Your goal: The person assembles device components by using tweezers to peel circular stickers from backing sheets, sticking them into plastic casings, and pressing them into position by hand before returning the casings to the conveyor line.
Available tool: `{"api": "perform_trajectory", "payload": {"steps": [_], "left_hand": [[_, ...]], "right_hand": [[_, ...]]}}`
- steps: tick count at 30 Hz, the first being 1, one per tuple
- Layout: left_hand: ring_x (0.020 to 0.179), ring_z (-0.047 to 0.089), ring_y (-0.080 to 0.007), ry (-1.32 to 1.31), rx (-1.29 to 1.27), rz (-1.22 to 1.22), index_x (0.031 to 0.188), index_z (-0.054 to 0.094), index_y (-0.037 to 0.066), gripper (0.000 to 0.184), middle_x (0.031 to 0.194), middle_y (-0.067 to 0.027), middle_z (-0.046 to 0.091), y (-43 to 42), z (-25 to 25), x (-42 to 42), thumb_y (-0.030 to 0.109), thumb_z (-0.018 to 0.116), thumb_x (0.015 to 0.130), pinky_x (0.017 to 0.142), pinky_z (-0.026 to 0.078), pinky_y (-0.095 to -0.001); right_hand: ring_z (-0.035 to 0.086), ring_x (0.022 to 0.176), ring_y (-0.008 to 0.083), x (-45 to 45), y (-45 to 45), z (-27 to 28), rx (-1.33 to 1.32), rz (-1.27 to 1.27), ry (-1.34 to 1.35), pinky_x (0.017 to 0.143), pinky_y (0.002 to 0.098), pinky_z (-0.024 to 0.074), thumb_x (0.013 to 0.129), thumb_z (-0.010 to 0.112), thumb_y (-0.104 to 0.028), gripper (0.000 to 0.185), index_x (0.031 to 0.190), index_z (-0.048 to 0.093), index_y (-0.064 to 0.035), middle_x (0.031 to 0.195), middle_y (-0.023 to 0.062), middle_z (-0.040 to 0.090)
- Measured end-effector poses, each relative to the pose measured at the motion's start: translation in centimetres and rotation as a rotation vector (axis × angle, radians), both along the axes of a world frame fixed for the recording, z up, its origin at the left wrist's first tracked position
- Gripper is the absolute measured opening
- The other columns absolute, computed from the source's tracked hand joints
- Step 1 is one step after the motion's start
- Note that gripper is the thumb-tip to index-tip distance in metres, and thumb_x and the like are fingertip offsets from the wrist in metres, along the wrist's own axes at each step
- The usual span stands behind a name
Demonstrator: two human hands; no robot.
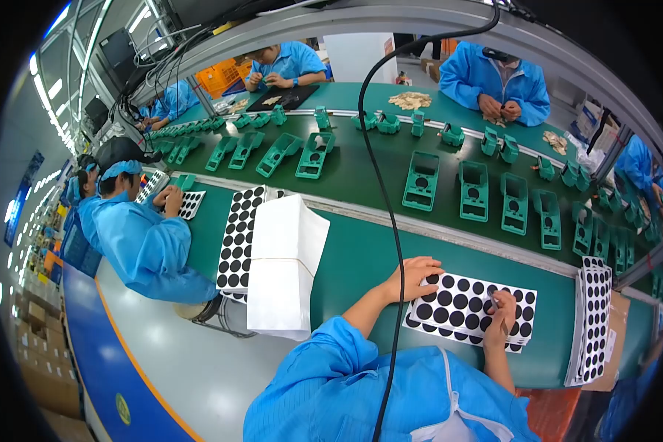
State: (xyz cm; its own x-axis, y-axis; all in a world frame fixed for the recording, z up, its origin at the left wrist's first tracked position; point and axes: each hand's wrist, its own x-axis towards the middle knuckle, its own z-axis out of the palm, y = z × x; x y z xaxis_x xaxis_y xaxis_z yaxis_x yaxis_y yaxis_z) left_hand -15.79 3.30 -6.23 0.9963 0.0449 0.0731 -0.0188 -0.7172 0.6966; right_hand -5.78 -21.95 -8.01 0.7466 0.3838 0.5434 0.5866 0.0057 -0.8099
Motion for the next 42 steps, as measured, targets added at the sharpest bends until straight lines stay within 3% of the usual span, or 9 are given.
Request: {"api": "perform_trajectory", "payload": {"steps": [4, 5, 7, 8, 10, 15, 20, 25, 42], "left_hand": [[0.132, 0.03, -0.0284, -0.081, 0.147, 0.019, 0.125, 0.052, 0.017, 0.046, 0.137, -0.0086, 0.041, -0.6, -0.6, -1.3, 0.028, 0.059, 0.081, 0.108, 0.019, -0.0436], [0.128, 0.035, -0.0299, -0.119, 0.183, 0.031, 0.122, 0.054, 0.016, 0.046, 0.135, -0.0095, 0.044, -0.7, -0.5, -1.3, 0.028, 0.062, 0.079, 0.107, 0.023, -0.0444], [0.123, 0.041, -0.0326, -0.182, 0.196, 0.03, 0.117, 0.058, 0.014, 0.048, 0.13, -0.0107, 0.048, -0.5, -0.9, -0.7, 0.026, 0.069, 0.072, 0.104, 0.029, -0.0435], [0.122, 0.043, -0.0333, -0.209, 0.206, 0.023, 0.116, 0.058, 0.013, 0.048, 0.129, -0.0105, 0.05, -0.4, -1.1, -0.6, 0.026, 0.069, 0.071, 0.103, 0.03, -0.044], [0.122, 0.043, -0.0335, -0.189, 0.184, -0.021, 0.116, 0.058, 0.012, 0.048, 0.129, -0.0104, 0.05, 0.2, -1.3, -0.3, 0.024, 0.069, 0.071, 0.103, 0.03, -0.0444], [0.132, 0.031, -0.0305, -0.047, 0.047, -0.09, 0.124, 0.051, 0.012, 0.052, 0.136, -0.0094, 0.042, 0.8, -0.8, -0.5, 0.015, 0.064, 0.074, 0.108, 0.021, -0.0443], [0.133, 0.029, -0.0294, 0.002, 0.024, -0.095, 0.124, 0.051, 0.012, 0.051, 0.137, -0.0084, 0.041, 0.6, -0.1, -0.4, 0.017, 0.064, 0.075, 0.109, 0.017, -0.044], [0.133, 0.029, -0.0281, 0.022, 0.099, -0.01, 0.124, 0.051, 0.014, 0.054, 0.137, -0.0072, 0.041, -0.6, 0.7, -0.7, 0.026, 0.067, 0.074, 0.109, 0.015, -0.0441], [0.134, 0.027, -0.0269, 0.048, 0.114, 0.004, 0.124, 0.05, 0.016, 0.051, 0.137, -0.0062, 0.04, -0.7, 0.6, -0.5, 0.027, 0.063, 0.076, 0.108, 0.014, -0.0432]], "right_hand": [[0.056, 0.088, 0.018, -0.6, 0.8, 0.7, 0.106, 0.038, 0.224, 0.076, 0.0284, 0.046, 0.097, 0.034, -0.04, 0.048, 0.102, 0.055, 0.0034, 0.107, 0.013, 0.054], [0.057, 0.099, 0.0227, -0.5, 1.2, 1.0, 0.083, 0.091, 0.209, 0.082, 0.0327, 0.0464, 0.097, 0.032, -0.043, 0.052, 0.105, 0.054, 0.0033, 0.107, 0.0134, 0.056], [0.058, 0.098, 0.0229, -1.1, 3.5, 2.3, 0.212, 0.15, 0.308, 0.084, 0.0338, 0.0462, 0.091, 0.053, -0.018, 0.024, 0.097, 0.059, 0.0044, 0.107, 0.0149, 0.058], [0.058, 0.093, 0.0225, -1.5, 4.9, 4.2, 0.092, 0.059, 0.049, 0.084, 0.032, 0.0471, 0.079, 0.062, -0.003, 0.01, 0.088, 0.063, 0.0021, 0.103, 0.0154, 0.06], [0.059, 0.092, 0.0233, -2.1, 6.3, 5.1, -0.038, 0.048, -0.019, 0.08, 0.0302, 0.0475, 0.076, 0.066, -0.003, 0.012, 0.087, 0.067, -0.0006, 0.102, 0.0131, 0.061], [0.064, 0.078, 0.0129, -2.9, 6.7, 1.6, 0.054, 0.222, 0.635, 0.07, 0.0225, 0.0507, 0.081, 0.064, -0.002, 0.014, 0.094, 0.062, 0.0017, 0.088, 0.009, 0.065], [0.066, 0.069, 0.013, -2.7, 6.9, 0.8, 0.013, 0.214, 0.564, 0.061, 0.0222, 0.0522, 0.083, 0.062, -0.006, 0.01, 0.088, 0.058, 0.0025, 0.074, 0.0092, 0.065], [0.066, 0.067, 0.013, -3.1, 6.7, 1.3, -0.061, 0.169, 0.46, 0.06, 0.023, 0.0516, 0.086, 0.059, -0.008, 0.011, 0.088, 0.056, 0.0021, 0.072, 0.0098, 0.065], [0.064, 0.061, 0.0123, -2.9, 6.8, 1.2, -0.11, 0.166, 0.391, 0.054, 0.0223, 0.0486, 0.084, 0.059, -0.006, 0.008, 0.084, 0.056, 0.0014, 0.066, 0.0078, 0.063]]}}
